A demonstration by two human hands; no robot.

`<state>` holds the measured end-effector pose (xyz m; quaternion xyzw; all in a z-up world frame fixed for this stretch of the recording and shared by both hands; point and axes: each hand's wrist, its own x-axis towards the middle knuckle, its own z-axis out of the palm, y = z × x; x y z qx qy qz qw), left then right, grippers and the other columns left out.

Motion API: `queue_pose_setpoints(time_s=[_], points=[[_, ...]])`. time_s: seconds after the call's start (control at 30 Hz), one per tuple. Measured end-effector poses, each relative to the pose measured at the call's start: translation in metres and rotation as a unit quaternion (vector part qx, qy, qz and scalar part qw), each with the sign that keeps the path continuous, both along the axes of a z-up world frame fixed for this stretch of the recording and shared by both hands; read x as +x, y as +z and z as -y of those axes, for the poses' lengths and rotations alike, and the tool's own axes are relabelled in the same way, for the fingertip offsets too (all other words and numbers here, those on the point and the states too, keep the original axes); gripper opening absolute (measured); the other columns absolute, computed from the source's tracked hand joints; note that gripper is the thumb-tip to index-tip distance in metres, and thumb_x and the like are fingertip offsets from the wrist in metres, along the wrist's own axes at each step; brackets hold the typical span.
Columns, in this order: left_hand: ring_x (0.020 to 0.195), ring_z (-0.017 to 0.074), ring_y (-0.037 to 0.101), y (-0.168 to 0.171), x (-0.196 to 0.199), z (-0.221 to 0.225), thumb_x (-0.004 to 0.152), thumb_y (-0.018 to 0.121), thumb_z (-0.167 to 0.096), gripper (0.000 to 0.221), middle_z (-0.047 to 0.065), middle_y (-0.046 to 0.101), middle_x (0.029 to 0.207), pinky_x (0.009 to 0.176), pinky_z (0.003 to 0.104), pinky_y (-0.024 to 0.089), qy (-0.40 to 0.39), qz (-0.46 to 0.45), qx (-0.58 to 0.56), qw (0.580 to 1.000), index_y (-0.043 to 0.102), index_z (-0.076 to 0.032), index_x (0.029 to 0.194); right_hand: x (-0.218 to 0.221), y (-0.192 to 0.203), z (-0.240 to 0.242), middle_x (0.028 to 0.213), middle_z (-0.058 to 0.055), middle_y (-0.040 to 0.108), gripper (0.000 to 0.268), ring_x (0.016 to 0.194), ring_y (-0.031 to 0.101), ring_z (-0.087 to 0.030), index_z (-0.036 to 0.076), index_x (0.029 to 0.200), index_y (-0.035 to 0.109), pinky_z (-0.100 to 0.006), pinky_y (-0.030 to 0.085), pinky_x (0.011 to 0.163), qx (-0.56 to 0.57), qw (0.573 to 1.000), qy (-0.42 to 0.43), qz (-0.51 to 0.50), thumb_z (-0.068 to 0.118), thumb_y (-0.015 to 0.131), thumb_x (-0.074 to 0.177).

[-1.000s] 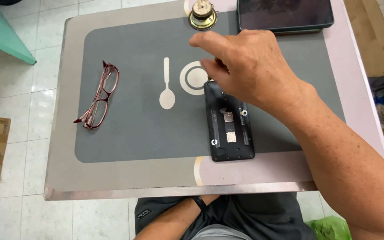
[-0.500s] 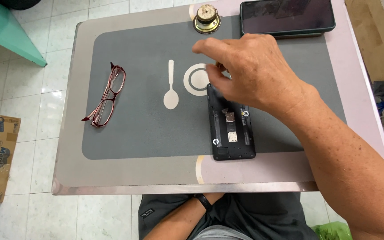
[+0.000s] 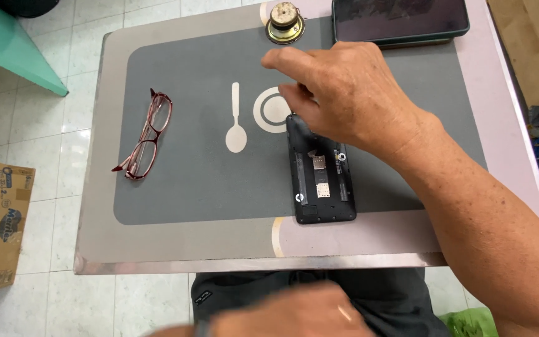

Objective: Removing small screws from the back of a smartphone using a precision screwdriver.

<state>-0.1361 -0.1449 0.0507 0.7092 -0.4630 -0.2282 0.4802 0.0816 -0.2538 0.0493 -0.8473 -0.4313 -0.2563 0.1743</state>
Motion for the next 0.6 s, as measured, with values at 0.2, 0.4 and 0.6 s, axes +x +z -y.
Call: queue_pose_setpoints(time_s=[0.2,0.4,0.6], points=[[0.075,0.0302,0.068,0.004,0.116,-0.122,0.101,0.067,-0.035,0.022,0.002,0.075,0.085,0.061,0.048,0.050,0.238,0.339,0.165,0.895,0.075,-0.016,0.093,0.000,0.001,-0.002,0.085,0.000,0.070,0.046,0.063,0.057,-0.035,0.015,0.138,0.066,-0.046,0.046,0.058,0.006,1.000,0.002,-0.014,0.000,0.066,0.094],[0.155,0.0503,0.038,-0.026,0.181,-0.127,0.087,0.076,-0.067,0.070,0.012,0.057,0.152,0.117,0.065,0.027,0.314,0.236,0.294,0.871,0.068,-0.009,0.127,-0.003,0.014,0.003,0.088,-0.002,0.074,0.038,0.061,0.059,-0.032,0.012,0.137,0.067,-0.046,0.047,0.060,-0.009,0.999,0.018,-0.025,0.005,0.069,0.100],[0.154,0.0515,0.036,-0.053,0.189,-0.123,0.084,0.076,-0.079,0.098,0.019,0.046,0.166,0.121,0.069,0.022,0.335,0.297,0.274,0.851,0.055,-0.005,0.143,-0.003,0.016,0.001,0.082,-0.003,0.069,0.035,0.065,0.059,-0.031,0.009,0.139,0.069,-0.043,0.047,0.064,-0.023,0.999,0.032,-0.016,-0.001,0.071,0.106]])
